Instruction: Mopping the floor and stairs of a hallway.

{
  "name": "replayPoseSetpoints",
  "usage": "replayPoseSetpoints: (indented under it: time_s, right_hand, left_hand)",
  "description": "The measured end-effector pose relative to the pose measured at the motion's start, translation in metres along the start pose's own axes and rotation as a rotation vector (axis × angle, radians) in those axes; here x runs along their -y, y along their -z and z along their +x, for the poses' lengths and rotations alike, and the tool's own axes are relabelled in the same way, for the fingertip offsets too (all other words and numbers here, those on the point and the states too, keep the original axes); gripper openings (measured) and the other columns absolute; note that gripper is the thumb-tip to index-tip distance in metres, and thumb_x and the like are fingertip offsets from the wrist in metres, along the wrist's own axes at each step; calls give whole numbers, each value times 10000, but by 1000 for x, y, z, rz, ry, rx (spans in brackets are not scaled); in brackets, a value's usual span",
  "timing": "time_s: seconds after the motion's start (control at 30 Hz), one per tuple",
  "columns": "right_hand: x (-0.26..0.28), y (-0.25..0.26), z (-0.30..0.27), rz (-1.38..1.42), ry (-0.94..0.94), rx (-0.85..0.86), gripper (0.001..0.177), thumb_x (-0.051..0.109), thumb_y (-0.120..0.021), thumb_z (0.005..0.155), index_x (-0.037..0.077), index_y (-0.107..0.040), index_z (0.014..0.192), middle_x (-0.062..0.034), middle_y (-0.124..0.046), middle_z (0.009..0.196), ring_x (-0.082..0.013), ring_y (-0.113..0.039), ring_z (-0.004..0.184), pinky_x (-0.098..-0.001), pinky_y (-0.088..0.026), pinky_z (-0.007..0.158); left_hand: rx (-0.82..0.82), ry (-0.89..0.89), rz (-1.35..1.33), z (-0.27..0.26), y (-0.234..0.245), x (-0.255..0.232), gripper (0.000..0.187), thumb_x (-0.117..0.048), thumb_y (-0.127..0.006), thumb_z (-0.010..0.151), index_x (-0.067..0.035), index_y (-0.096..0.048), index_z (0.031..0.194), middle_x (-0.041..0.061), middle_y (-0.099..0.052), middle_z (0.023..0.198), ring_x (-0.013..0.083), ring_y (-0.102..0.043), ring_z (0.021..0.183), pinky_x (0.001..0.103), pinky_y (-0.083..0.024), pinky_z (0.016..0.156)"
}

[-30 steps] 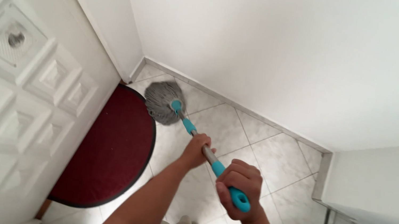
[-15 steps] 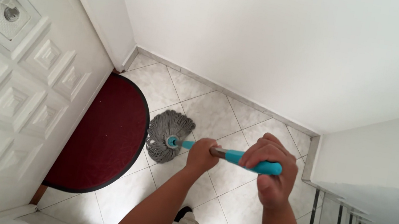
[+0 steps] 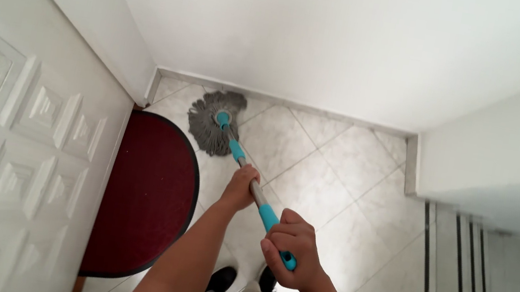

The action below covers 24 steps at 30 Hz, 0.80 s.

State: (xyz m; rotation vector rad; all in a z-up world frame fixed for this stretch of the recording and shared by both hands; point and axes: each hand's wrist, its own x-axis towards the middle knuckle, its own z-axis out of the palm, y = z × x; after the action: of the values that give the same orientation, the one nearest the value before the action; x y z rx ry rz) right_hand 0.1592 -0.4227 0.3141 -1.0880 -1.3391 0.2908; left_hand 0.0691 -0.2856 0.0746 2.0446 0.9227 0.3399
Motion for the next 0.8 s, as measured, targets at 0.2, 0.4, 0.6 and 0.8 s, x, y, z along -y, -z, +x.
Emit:
replayPoseSetpoints:
  time_s: [0.2,0.4,0.6,0.8]
  right_hand:
    - [8,-26,-14,-59,-38,-47,480,380,-557,978,146,-550,558,-47,-622,533,-206,-407,487,-297,-356,508]
    - [28,-37,-44,-145,-106,-108,480,277,-549,998,156,-520,534,-40,-602,505,-210,-376,462,-302,-340,495]
    - [36,-36,-54,-161,-90,-88,484,201,-548,993,174,-508,511,-17,-574,464,-185,-348,431,-295,-326,496]
    - [31,6,-70,-18,-12,-31,485,172,-556,949,214,-502,469,42,-542,426,-157,-403,364,-292,-336,483]
  left_hand:
    - [64,-58,23,0,11,23,167,-201,-674,840,-119,-534,802,117,-598,881,364,-632,1008,462,-514,947]
    - [166,-123,26,-14,-10,35,164,-157,-686,814,-113,-529,824,123,-599,917,367,-624,1056,464,-497,996]
    - [112,-181,17,-14,-35,54,234,-101,-709,702,-132,-512,825,84,-589,921,311,-614,1091,418,-482,1041]
    - [54,-304,-115,-35,-57,29,316,-102,-807,620,-116,-557,815,126,-600,791,370,-643,922,466,-504,955]
